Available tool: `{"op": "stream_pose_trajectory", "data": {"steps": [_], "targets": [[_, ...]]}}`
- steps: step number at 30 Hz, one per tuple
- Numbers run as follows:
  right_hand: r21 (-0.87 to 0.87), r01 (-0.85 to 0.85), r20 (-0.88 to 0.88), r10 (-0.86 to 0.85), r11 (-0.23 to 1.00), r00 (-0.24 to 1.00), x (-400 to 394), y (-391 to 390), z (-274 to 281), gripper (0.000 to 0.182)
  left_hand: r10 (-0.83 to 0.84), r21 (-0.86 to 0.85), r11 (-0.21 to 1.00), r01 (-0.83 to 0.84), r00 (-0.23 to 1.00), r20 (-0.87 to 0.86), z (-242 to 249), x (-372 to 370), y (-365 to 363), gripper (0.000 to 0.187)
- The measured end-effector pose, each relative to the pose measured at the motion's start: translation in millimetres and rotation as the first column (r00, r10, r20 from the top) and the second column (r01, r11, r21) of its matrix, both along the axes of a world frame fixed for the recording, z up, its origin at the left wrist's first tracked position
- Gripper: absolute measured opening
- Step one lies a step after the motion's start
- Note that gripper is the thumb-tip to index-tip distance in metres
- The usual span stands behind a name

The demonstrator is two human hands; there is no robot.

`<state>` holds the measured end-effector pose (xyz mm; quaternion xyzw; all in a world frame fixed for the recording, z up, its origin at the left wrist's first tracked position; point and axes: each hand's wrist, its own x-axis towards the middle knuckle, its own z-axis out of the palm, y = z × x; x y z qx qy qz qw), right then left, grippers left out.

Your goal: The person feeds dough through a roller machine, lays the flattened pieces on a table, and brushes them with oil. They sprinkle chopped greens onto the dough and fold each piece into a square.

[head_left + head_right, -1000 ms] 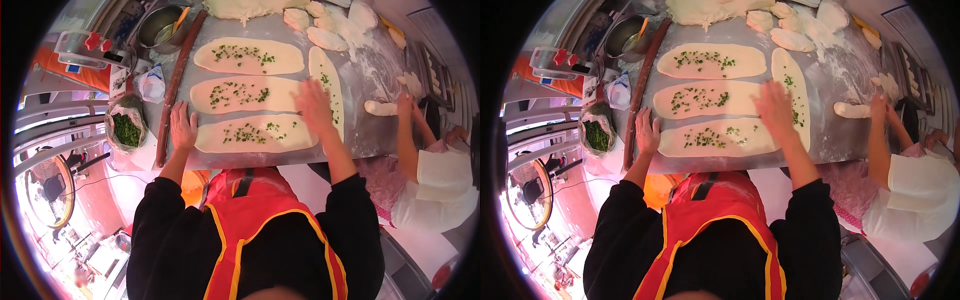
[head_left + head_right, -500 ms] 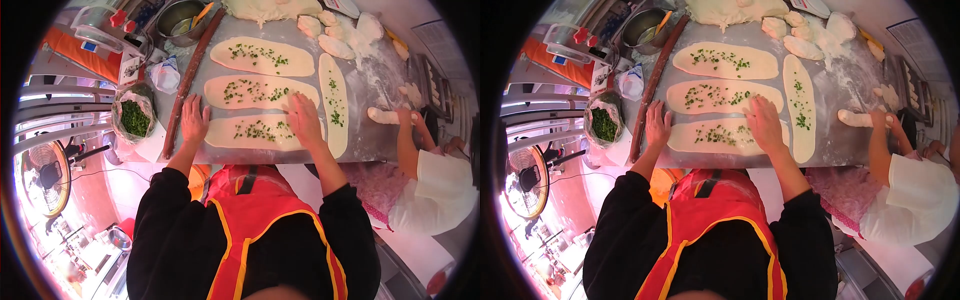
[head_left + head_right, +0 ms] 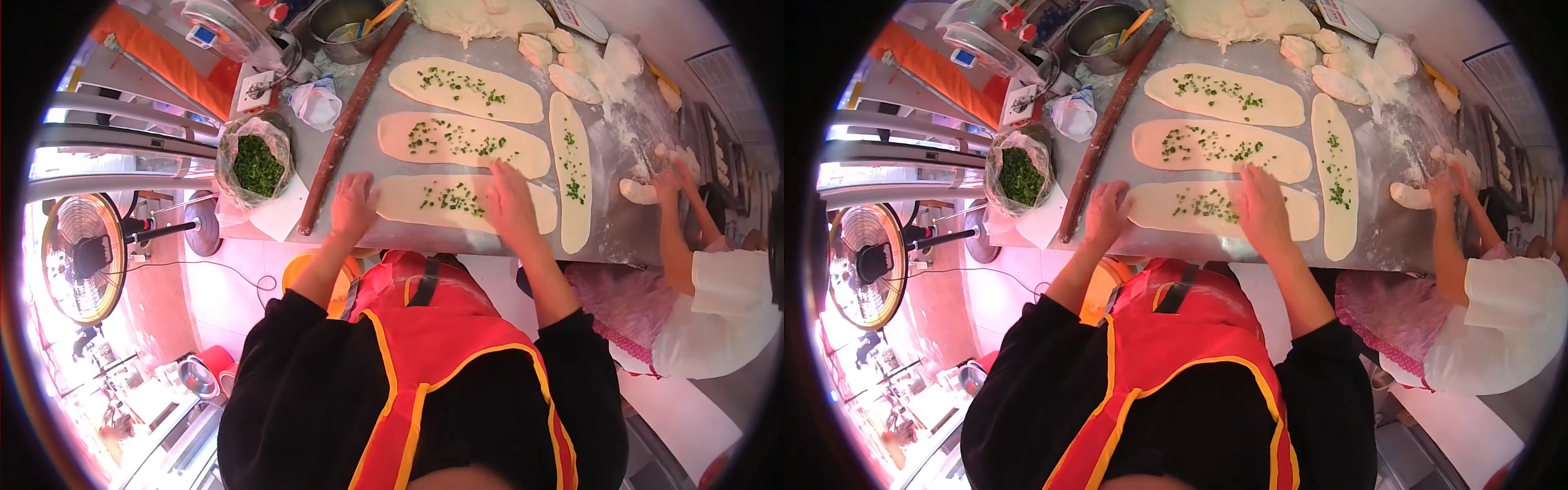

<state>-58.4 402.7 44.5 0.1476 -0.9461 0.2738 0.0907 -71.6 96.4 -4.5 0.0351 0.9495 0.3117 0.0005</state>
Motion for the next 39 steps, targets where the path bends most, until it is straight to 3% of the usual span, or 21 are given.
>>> {"op": "stream_pose_trajectory", "data": {"steps": [4,7,10,13,16,19,22,25,28,31,34,37,39], "targets": [[-0.045,-0.059,0.043,0.061,0.997,0.997,31.3,-33.8,-12.2,0.039,0.156,0.025,0.985,-0.169,0.949,0.274,1.3,5.9,7.9,0.03],[-0.034,-0.07,0.074,0.072,0.997,0.995,42.5,-49.4,-17.2,0.043,0.08,0.037,0.993,-0.109,0.884,0.46,8.7,-7.9,-0.4,0.027],[0.102,-0.108,0.111,0.096,0.989,0.989,49.1,-56.0,-18.2,0.047,-0.024,-0.004,1.0,0.025,0.976,0.218,4.8,-7.0,-1.7,0.027],[0.091,-0.123,0.148,0.109,0.988,0.983,52.3,-56.2,-22.7,0.051,0.014,0.254,0.961,-0.105,0.942,0.336,8.4,-4.2,8.0,0.026],[0.086,-0.101,0.136,0.088,0.991,0.987,53.0,-53.3,-21.2,0.051,0.173,0.496,0.788,-0.365,0.904,0.391,-14.1,-1.6,11.8,0.022],[0.107,-0.128,0.164,0.109,0.986,0.98,53.3,-53.4,-16.6,0.052,0.077,0.318,0.913,-0.254,0.875,0.477,-12.3,-5.3,1.7,0.029],[0.12,-0.133,0.158,0.113,0.984,0.981,54.1,-53.6,-16.1,0.053,-0.055,0.307,0.951,-0.024,0.967,0.247,11.8,-5.7,17.3,0.026],[0.151,-0.094,0.195,0.064,0.984,0.979,53.2,-47.4,-13.8,0.055,-0.185,0.502,0.864,0.043,0.954,0.237,26.6,-5.7,52.5,0.027],[0.184,-0.069,0.21,0.029,0.981,0.977,56.1,-35.1,-19.9,0.056,-0.268,0.638,0.769,-0.034,0.889,0.37,29.0,-5.9,89.0,0.025],[0.187,-0.046,0.178,0.012,0.981,0.984,59.4,-25.5,-22.2,0.056,-0.271,0.709,0.703,-0.058,0.9,0.342,-0.2,-0.3,110.9,0.028],[0.172,-0.018,0.156,-0.009,0.985,0.988,62.1,-19.4,-23.7,0.057,-0.272,0.637,0.769,0.062,0.933,0.238,-11.9,8.3,103.8,0.03],[0.093,-0.047,0.213,0.027,0.995,0.977,54.8,-28.2,-12.2,0.06,-0.265,0.194,0.949,0.249,0.962,0.063,15.5,11.2,83.6,0.034],[0.095,-0.089,0.184,0.071,0.991,0.98,48.8,-41.1,-19.1,0.064,-0.352,0.04,0.932,0.359,0.928,-0.12,10.8,12.1,74.9,0.039]]}}
